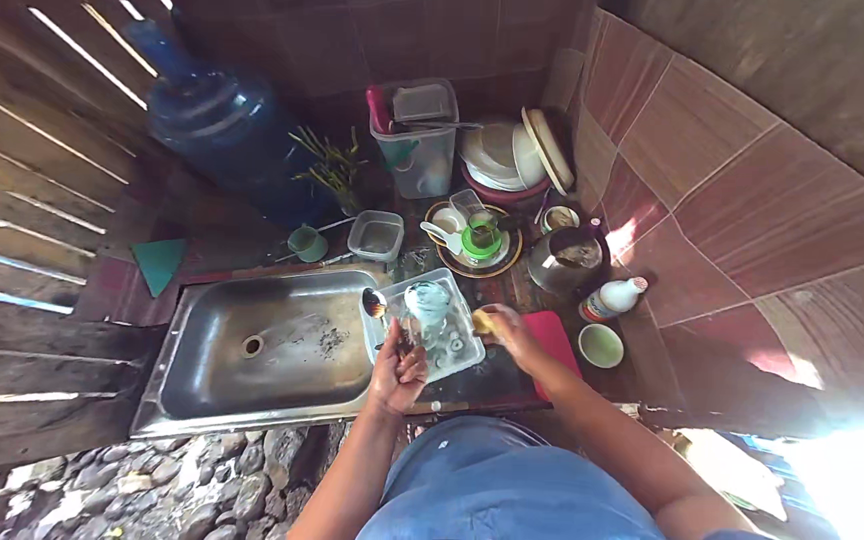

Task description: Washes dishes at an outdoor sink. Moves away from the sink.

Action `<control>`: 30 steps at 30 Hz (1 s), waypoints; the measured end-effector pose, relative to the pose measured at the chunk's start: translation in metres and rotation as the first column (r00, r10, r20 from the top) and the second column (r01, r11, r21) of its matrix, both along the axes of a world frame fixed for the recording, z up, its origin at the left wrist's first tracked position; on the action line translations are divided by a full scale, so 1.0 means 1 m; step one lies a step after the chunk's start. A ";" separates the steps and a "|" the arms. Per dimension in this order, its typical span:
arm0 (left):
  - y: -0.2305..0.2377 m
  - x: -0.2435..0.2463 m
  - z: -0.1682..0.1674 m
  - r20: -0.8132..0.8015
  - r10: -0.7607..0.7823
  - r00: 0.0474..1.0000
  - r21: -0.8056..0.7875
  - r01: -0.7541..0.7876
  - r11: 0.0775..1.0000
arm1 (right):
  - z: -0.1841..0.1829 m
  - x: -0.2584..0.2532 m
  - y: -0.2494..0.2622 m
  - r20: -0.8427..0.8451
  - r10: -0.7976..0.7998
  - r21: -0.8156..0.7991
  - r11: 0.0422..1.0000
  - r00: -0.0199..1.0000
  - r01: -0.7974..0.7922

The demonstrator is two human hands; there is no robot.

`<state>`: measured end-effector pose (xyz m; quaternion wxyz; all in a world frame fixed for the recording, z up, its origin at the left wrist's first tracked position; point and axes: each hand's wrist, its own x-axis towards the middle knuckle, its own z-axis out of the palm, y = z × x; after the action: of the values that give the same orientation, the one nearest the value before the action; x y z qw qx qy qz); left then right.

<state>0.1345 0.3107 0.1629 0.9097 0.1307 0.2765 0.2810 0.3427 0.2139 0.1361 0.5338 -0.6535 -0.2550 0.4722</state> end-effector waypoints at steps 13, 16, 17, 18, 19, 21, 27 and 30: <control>0.023 -0.007 0.028 -0.101 0.224 0.969 -0.090 -0.233 0.968 | -0.028 0.102 -0.125 0.679 -0.145 -0.028 0.974 0.720 0.223; 0.027 -0.030 0.039 -0.213 0.340 0.916 0.040 -0.339 0.940 | 0.031 0.094 -0.103 0.224 -0.100 0.159 0.985 0.969 0.065; 0.027 -0.042 0.041 -0.248 0.391 0.886 0.067 -0.387 0.920 | 0.046 0.091 -0.095 0.088 -0.015 0.260 0.965 0.996 -0.008; 0.026 -0.056 0.040 -0.270 0.450 0.851 0.081 -0.445 0.892 | 0.056 0.088 -0.084 -0.033 0.077 0.353 0.934 0.997 -0.060; 0.023 -0.073 0.037 -0.290 0.513 0.808 0.083 -0.513 0.854 | 0.061 0.084 -0.071 -0.120 0.169 0.408 0.907 0.978 -0.107; 0.011 -0.115 0.027 -0.324 0.650 0.687 0.092 -0.662 0.744 | 0.052 0.072 -0.042 -0.082 0.289 0.372 0.897 0.954 -0.240; -0.055 -0.294 -0.022 -0.429 0.861 0.275 0.167 -0.912 0.374 | 0.004 0.034 0.018 0.604 0.455 -0.043 0.839 0.654 -0.543; -0.099 -0.381 -0.027 -0.454 0.890 0.029 0.236 -0.960 0.151 | 0.020 0.001 0.038 0.022 0.588 0.166 0.795 0.808 -0.583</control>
<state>-0.2467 0.2113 0.1355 0.4054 -0.0753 0.5346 0.7377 0.3441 0.2515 0.1563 0.4176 -0.4889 -0.4745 0.6011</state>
